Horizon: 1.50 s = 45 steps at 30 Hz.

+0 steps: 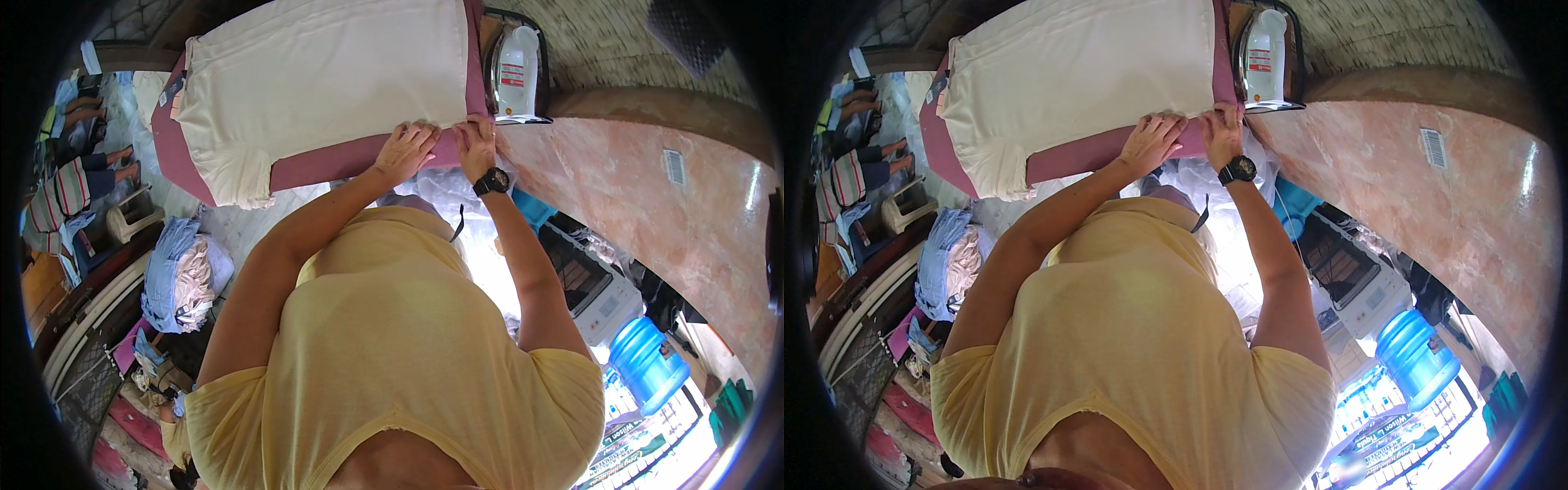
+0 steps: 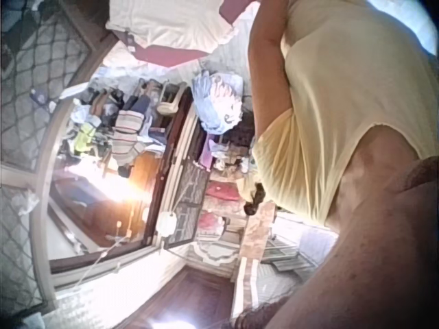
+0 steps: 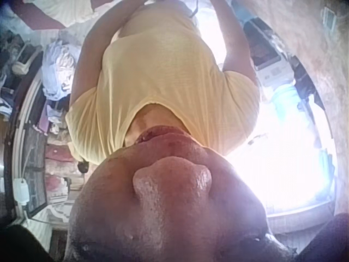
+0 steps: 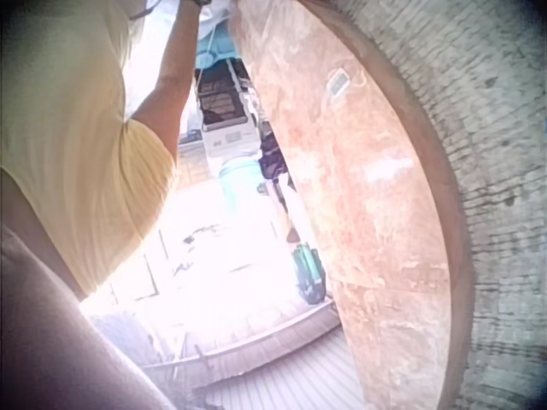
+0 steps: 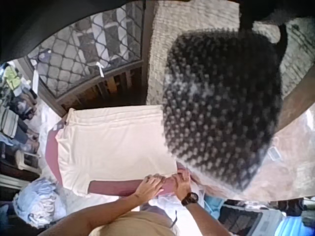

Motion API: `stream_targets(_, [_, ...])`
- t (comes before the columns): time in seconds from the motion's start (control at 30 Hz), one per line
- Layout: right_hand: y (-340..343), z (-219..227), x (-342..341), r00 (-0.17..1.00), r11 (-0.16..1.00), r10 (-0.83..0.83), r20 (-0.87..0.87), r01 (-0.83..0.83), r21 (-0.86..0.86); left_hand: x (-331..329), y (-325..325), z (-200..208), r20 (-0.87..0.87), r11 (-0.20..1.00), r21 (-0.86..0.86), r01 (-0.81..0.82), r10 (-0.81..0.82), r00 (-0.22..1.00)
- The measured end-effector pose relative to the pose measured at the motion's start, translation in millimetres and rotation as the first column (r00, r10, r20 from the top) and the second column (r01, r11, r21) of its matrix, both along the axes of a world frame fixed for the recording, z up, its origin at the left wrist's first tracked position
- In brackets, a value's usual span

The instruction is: The person spreads a white garment onto an ironing board, aligns the seams, and irons the fabric with a steam iron, moving the iron repeatedly across the surface.

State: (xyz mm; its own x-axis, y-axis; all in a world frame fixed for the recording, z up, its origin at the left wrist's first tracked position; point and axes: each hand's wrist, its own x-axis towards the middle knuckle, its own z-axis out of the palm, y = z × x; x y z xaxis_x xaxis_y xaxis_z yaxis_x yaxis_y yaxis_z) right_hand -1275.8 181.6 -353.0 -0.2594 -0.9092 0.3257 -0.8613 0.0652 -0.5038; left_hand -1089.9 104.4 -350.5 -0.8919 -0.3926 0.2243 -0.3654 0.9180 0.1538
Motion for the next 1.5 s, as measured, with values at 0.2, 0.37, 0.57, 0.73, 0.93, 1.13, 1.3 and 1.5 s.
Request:
stream_targets(0.2, [-15,-16,0,0.901,0.962,-0.262,0.346,0.274,0.016,-4,2,6,0.023,0.998,0.058,0.007,-0.008,1.000])
stream_targets(0.37, [-23,-23,2,0.855,0.970,-0.239,0.461,0.235,0.066,-10,-4,0,-0.005,0.994,0.100,0.045,-0.045,0.999])
stream_targets(0.57, [-23,-20,-1,0.811,0.967,-0.254,0.527,0.220,0.128,-23,-19,-14,-0.078,0.985,0.168,0.028,-0.015,0.997])
stream_targets(0.73, [-24,-35,-5,0.906,0.979,-0.200,0.373,0.204,0.029,-33,-19,-1,0.015,0.997,0.080,-0.014,0.013,1.000])
stream_targets(0.93, [-25,-32,-3,0.952,0.978,-0.201,0.230,0.208,-0.008,-37,-12,-6,0.064,0.998,-0.026,-0.064,0.065,0.996])
stream_targets(1.13, [-25,-19,5,0.962,0.978,-0.205,0.182,0.207,0.007,-27,1,-7,0.033,0.999,0.011,-0.036,0.036,0.999])
stream_targets(1.3, [-20,-11,10,0.965,0.974,-0.226,0.134,0.228,-0.001,-28,1,-9,0.013,0.996,-0.086,0.033,-0.032,0.999])
stream_targets(1.5, [-16,-7,4,0.981,0.982,-0.183,0.067,0.179,0.056,-32,7,4,0.052,1.000,0.008,-0.027,0.026,0.998])
